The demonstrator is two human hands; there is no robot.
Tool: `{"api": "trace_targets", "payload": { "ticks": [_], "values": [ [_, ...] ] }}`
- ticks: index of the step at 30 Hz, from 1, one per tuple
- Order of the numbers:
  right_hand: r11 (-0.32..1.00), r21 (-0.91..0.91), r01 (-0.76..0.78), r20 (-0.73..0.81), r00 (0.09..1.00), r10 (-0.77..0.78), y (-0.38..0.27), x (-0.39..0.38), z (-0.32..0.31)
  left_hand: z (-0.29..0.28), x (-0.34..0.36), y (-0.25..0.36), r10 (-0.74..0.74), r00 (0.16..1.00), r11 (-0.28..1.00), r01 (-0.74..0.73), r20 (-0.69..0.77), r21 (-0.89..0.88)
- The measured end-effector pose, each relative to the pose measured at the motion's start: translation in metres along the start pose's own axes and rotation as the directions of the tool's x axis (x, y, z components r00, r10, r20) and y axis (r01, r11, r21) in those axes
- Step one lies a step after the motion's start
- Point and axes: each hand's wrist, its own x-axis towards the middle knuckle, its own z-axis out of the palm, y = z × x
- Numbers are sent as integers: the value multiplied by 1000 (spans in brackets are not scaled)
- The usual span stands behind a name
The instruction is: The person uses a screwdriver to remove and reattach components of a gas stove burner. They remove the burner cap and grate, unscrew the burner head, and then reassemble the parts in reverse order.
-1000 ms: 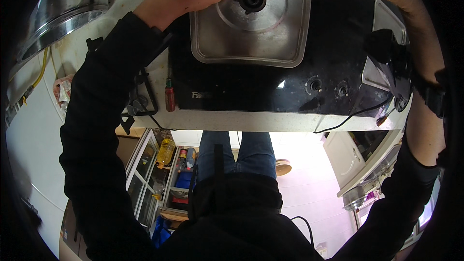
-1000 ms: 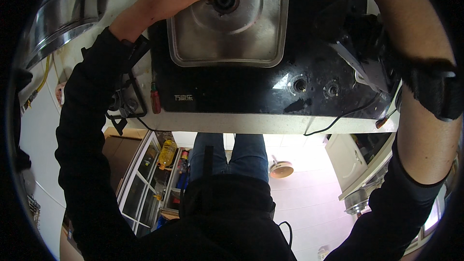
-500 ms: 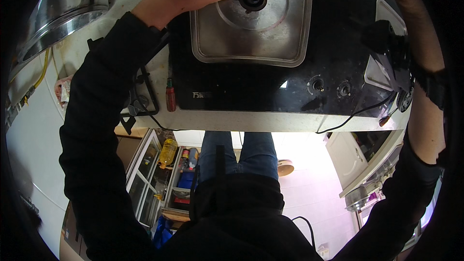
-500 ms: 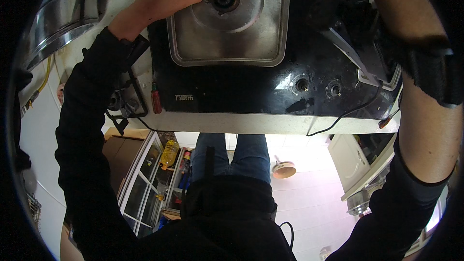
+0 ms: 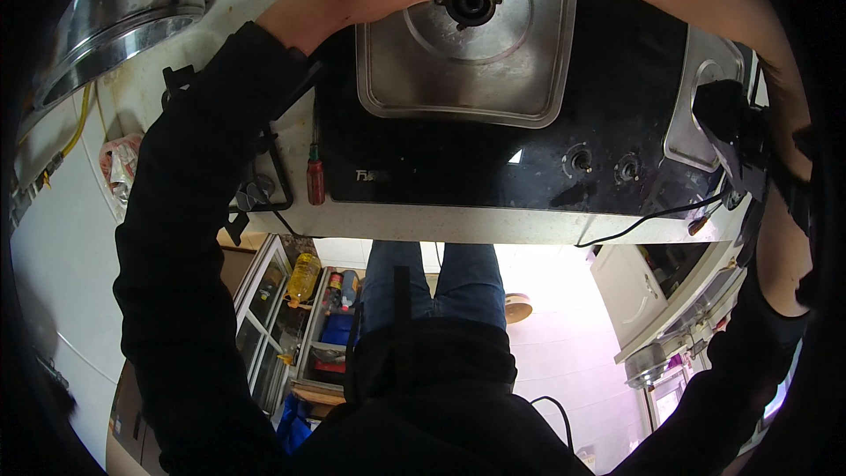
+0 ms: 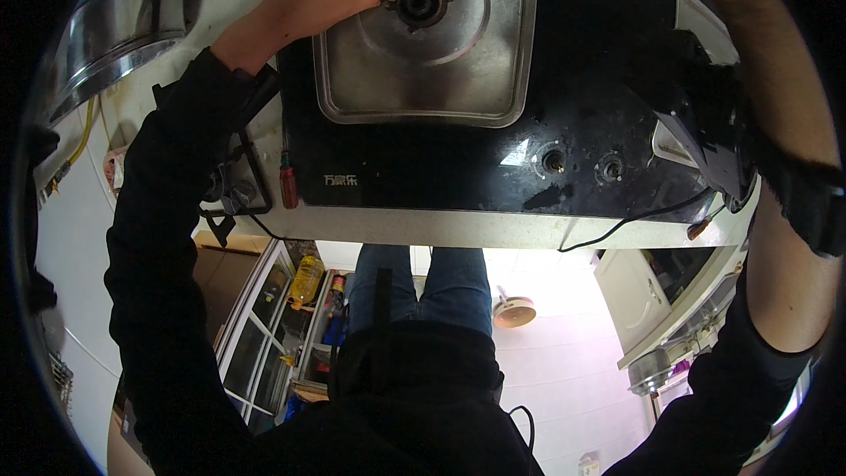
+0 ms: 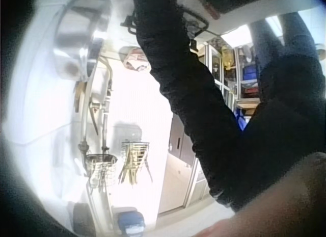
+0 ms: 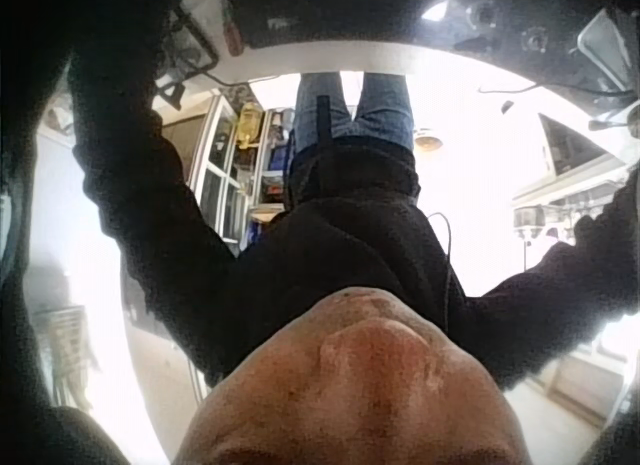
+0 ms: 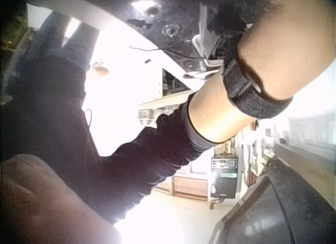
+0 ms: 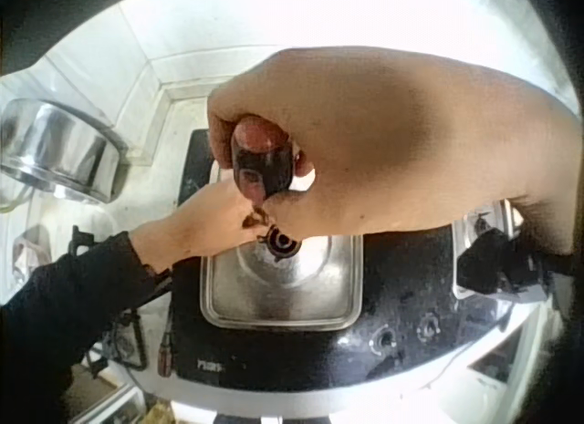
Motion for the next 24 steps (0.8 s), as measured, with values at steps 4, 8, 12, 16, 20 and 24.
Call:
{"api": "trace_targets", "payload": {
  "ticks": [4,8,12,16,20,24],
  "values": [
    [996,-14,-89,75,993,90,-5,-4,-1,5,-3,-6,-1,998,999,-1,65,36],
    [994,-24,-105,103,989,107,-12,4,0,8,-5,-6,45,994,990,-58,-96,-131],
    [994,-31,-105,105,989,108,-9,1,1,6,-1,-5,73,994,961,-91,-77,-262],
    [993,-40,-113,117,986,117,-7,-3,0,6,-3,-4,-32,998,958,15,-54,-286],
    [992,-51,-118,130,984,123,-12,-5,-1,13,-6,-6,-10,1000,978,5,-26,-207],
    [991,-62,-122,145,981,130,-13,-3,-2,18,-9,-2,-72,982,873,-23,-174,-487]
  ]
}}
